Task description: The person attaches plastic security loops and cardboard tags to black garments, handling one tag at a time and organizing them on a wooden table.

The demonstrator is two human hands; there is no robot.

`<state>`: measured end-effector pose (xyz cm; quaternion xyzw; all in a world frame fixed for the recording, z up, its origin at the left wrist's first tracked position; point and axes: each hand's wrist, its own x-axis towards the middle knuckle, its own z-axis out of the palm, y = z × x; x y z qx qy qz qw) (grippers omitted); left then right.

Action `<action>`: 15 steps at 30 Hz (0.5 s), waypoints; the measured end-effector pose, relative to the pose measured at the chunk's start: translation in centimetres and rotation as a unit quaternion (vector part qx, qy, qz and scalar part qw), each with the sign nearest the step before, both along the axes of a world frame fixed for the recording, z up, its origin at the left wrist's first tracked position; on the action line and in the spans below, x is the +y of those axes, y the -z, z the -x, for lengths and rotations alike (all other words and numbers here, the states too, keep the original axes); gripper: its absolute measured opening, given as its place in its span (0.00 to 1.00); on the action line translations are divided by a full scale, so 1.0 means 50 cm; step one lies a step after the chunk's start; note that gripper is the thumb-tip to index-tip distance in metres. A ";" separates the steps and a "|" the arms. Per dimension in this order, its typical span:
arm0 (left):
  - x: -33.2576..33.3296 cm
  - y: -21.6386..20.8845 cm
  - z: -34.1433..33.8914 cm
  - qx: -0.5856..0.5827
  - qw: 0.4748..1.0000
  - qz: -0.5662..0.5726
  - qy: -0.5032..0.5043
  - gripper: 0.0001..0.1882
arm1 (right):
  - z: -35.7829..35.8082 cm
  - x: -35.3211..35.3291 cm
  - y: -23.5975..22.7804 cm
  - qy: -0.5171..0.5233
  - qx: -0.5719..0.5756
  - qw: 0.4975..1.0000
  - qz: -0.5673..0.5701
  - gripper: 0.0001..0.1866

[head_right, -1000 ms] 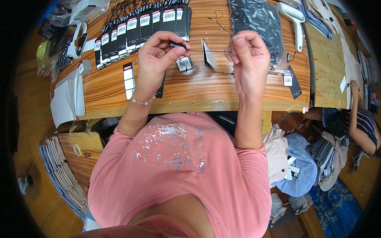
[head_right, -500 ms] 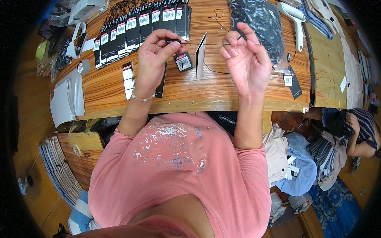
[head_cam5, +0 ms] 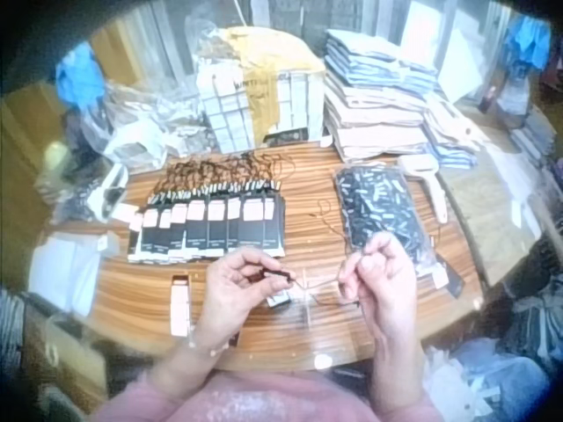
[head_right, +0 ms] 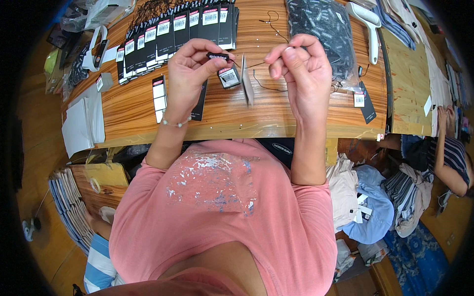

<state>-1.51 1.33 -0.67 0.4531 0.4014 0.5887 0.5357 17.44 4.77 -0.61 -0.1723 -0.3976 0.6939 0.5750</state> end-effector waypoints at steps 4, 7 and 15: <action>-0.007 -0.012 -0.006 0.038 0.999 -0.023 -0.004 0.11 | 0.009 -0.014 -0.011 0.024 -0.145 0.988 -0.056 0.05; -0.011 -0.018 -0.005 0.042 0.999 -0.020 0.001 0.12 | 0.024 -0.032 -0.026 0.032 -0.230 0.972 -0.044 0.05; -0.012 -0.020 -0.007 0.049 0.998 -0.030 -0.002 0.12 | 0.043 -0.038 -0.028 0.000 -0.216 0.975 -0.044 0.06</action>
